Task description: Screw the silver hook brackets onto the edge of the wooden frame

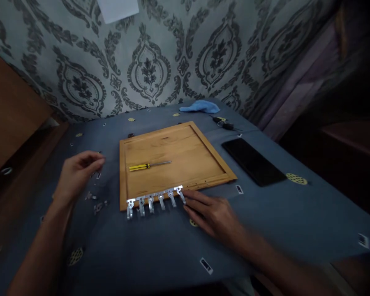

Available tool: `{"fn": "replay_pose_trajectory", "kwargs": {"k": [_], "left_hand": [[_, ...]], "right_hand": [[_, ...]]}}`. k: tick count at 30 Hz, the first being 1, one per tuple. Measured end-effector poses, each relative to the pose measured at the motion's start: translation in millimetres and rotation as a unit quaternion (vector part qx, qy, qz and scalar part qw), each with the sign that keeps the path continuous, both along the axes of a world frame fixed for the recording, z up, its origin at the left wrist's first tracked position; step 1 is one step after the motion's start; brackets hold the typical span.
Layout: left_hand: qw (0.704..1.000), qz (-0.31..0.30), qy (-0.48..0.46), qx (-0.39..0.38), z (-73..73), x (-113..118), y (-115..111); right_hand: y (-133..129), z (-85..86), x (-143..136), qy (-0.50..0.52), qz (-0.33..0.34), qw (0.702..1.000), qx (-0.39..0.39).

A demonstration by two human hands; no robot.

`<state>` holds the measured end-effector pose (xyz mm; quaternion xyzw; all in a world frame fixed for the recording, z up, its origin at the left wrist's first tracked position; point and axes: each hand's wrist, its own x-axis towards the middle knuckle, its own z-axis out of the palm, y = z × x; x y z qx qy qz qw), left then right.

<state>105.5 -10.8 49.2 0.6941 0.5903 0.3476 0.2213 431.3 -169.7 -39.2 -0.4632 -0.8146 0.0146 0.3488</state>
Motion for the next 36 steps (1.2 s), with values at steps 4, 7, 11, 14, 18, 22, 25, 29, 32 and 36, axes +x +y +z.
{"fn": "replay_pose_trajectory", "kwargs": {"k": [4, 7, 11, 14, 18, 22, 25, 29, 32, 36], "left_hand": [[0.965, -0.236, -0.059, -0.094, 7.2, 78.9, -20.3], [0.927, -0.34, -0.069, -0.143, 4.3, 119.2, -27.7], [0.908, -0.393, -0.036, -0.143, -10.4, 137.2, -27.6], [0.902, -0.405, -0.014, -0.148, -19.8, 139.2, -28.0], [0.895, -0.421, 0.01, -0.151, -23.8, 143.2, -30.7], [0.89, -0.43, 0.034, -0.148, -23.3, 147.1, -32.4], [0.889, -0.431, 0.049, -0.146, -22.6, 148.5, -33.5], [0.892, -0.425, 0.067, -0.138, -22.9, 149.3, -34.0], [0.893, -0.423, 0.076, -0.132, -25.2, 149.1, -33.1], [0.891, -0.427, 0.081, -0.132, -28.3, 147.8, -32.5]], "right_hand": [[-0.8, 0.2, 0.6, -0.002, -0.002, 1.0, -0.012], [-1.0, 0.6, 0.6, 0.003, 0.004, 1.0, -0.017], [-0.4, 0.5, -0.2, 0.018, 0.009, 1.0, -0.021], [0.0, 0.4, -0.4, 0.023, 0.007, 0.999, -0.023], [0.0, 0.0, 0.3, 0.026, 0.006, 0.999, -0.025], [-0.5, 0.0, 0.6, 0.02, 0.004, 0.999, -0.033], [-0.9, 1.4, 0.3, 0.015, 0.002, 1.0, -0.027], [-0.9, 2.7, 0.2, 0.01, -0.001, 1.0, -0.024], [-0.9, 2.2, 0.2, 0.01, 0.003, 0.999, -0.03], [-0.6, 1.5, -0.6, 0.015, 0.001, 0.999, -0.034]]}}
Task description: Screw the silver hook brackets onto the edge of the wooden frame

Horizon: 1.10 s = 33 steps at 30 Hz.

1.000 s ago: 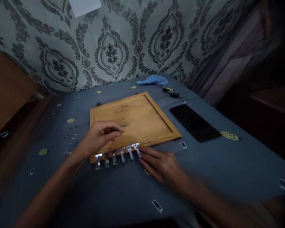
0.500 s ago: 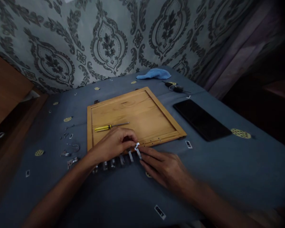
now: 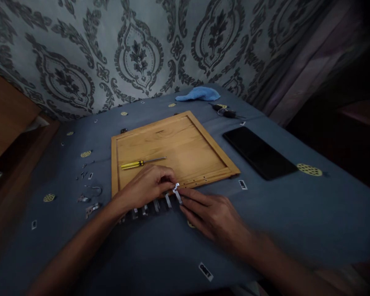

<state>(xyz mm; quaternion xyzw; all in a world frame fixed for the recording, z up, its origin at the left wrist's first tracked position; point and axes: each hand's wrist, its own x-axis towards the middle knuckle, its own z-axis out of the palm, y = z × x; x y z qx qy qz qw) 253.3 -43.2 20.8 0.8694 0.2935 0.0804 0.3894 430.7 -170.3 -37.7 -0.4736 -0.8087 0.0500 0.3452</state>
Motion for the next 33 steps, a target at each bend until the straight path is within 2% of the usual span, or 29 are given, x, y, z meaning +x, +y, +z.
{"fn": "replay_pose_trajectory", "kwargs": {"k": [20, 24, 28, 30, 33], "left_hand": [[1.0, -0.014, -0.002, 0.006, -7.5, 2.2, -0.3], [1.0, -0.021, 0.003, 0.003, -1.2, -2.2, 3.2], [0.999, 0.017, 0.017, 0.022, 11.4, -15.1, 4.4], [0.999, 0.024, 0.028, 0.031, 16.4, -20.6, -0.4], [0.998, 0.0, 0.043, 0.053, 18.7, -22.0, -14.4]], "right_hand": [[0.4, -0.9, 0.8, -0.003, 0.007, 1.0, 0.001], [0.0, -1.5, 1.0, -0.012, 0.002, 1.0, 0.002], [-0.2, -2.2, 1.0, -0.01, 0.0, 1.0, 0.005], [0.0, -2.1, 1.2, -0.009, 0.002, 1.0, 0.004], [0.3, -1.9, 1.7, -0.008, 0.007, 1.0, 0.008]]}}
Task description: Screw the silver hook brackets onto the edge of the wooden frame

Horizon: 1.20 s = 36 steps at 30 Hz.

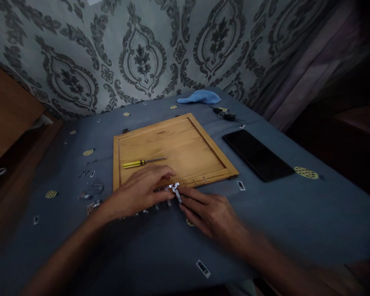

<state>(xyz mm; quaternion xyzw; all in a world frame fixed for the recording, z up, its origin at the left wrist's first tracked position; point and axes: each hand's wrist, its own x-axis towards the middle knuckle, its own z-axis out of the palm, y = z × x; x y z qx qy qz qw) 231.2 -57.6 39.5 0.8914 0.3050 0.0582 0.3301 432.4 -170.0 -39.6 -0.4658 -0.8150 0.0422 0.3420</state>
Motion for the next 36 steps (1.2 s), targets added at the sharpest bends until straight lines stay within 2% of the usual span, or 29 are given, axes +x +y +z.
{"fn": "replay_pose_trajectory", "kwargs": {"k": [3, 6, 10, 15, 21, 36], "left_hand": [[0.999, -0.009, 0.031, 0.03, -2.6, 5.5, -13.8], [0.997, 0.019, 0.059, 0.04, -5.2, 12.1, -20.2], [0.996, 0.054, 0.074, 0.013, -5.6, 17.0, -20.6], [0.995, 0.083, 0.048, -0.01, -7.5, 18.4, -21.1], [0.995, 0.091, 0.03, -0.018, -12.1, 17.0, -18.6], [0.994, 0.104, 0.042, 0.002, -11.9, 21.1, -22.2]], "right_hand": [[-0.2, -0.3, 0.5, -0.008, 0.001, 1.0, 0.007], [-0.6, -0.7, 0.7, -0.014, -0.002, 1.0, 0.005], [-0.7, -2.0, 0.8, -0.007, 0.0, 1.0, 0.008], [-0.6, -4.1, 1.8, -0.009, -0.001, 1.0, 0.001], [-0.8, -4.5, 2.5, -0.008, -0.002, 1.0, -0.007], [2.1, -1.7, 4.2, 0.043, 0.012, 0.998, -0.045]]}}
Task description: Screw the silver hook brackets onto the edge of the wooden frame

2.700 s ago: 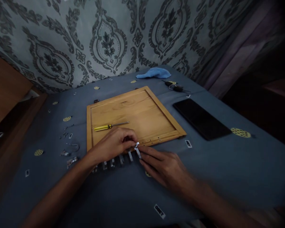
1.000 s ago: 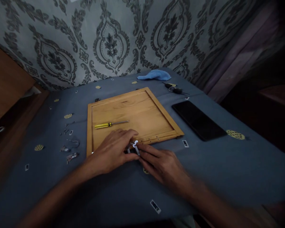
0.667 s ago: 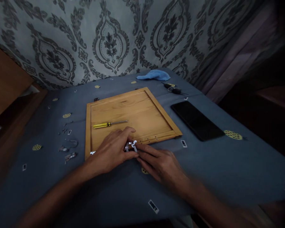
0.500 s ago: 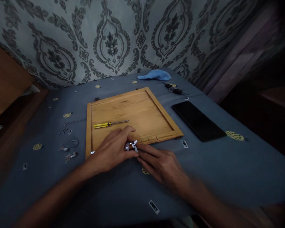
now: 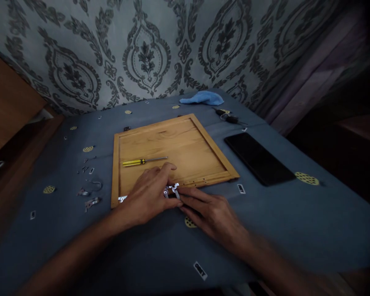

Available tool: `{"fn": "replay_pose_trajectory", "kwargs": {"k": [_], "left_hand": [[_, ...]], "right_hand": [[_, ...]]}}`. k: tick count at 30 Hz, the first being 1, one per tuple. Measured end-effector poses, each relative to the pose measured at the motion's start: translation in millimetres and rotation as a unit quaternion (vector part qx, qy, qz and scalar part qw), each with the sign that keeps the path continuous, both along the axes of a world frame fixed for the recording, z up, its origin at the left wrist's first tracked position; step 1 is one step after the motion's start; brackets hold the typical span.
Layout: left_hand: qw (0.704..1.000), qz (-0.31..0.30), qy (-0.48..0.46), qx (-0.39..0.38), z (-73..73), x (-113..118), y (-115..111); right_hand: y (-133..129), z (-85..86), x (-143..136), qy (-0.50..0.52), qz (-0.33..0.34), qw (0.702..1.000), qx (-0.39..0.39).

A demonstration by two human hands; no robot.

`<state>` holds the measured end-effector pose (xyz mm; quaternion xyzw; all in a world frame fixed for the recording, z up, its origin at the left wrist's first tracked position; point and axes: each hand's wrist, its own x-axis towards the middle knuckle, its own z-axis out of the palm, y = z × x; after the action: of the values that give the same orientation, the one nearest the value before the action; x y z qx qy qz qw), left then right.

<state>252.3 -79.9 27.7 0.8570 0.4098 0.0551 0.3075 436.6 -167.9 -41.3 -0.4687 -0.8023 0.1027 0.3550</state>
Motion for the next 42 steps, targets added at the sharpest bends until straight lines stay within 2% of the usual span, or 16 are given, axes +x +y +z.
{"fn": "replay_pose_trajectory", "kwargs": {"k": [5, 10, 17, 34, 38, 42], "left_hand": [[1.0, 0.001, -0.004, -0.006, 0.0, -1.0, -0.8], [1.0, 0.007, -0.001, -0.008, 1.0, 0.5, -1.1], [1.0, 0.012, 0.012, -0.016, 3.7, 0.7, -0.9], [1.0, 0.003, 0.016, 0.002, 2.9, 2.2, 1.1], [1.0, -0.007, 0.015, 0.006, -0.1, 1.7, 0.3], [0.999, -0.023, 0.022, 0.017, 4.1, -0.1, -0.4]], "right_hand": [[-0.9, 0.1, 2.3, 0.032, 0.0, 0.999, -0.033], [-0.9, -1.7, 3.0, 0.015, 0.012, 0.999, -0.04], [0.2, -1.4, 2.8, -0.014, 0.008, 0.999, -0.035], [2.8, 2.1, -1.2, -0.009, 0.012, 0.999, -0.048], [3.7, 2.2, -1.7, -0.02, 0.009, 0.999, -0.045], [4.5, 0.0, -1.5, -0.034, 0.002, 0.999, -0.035]]}}
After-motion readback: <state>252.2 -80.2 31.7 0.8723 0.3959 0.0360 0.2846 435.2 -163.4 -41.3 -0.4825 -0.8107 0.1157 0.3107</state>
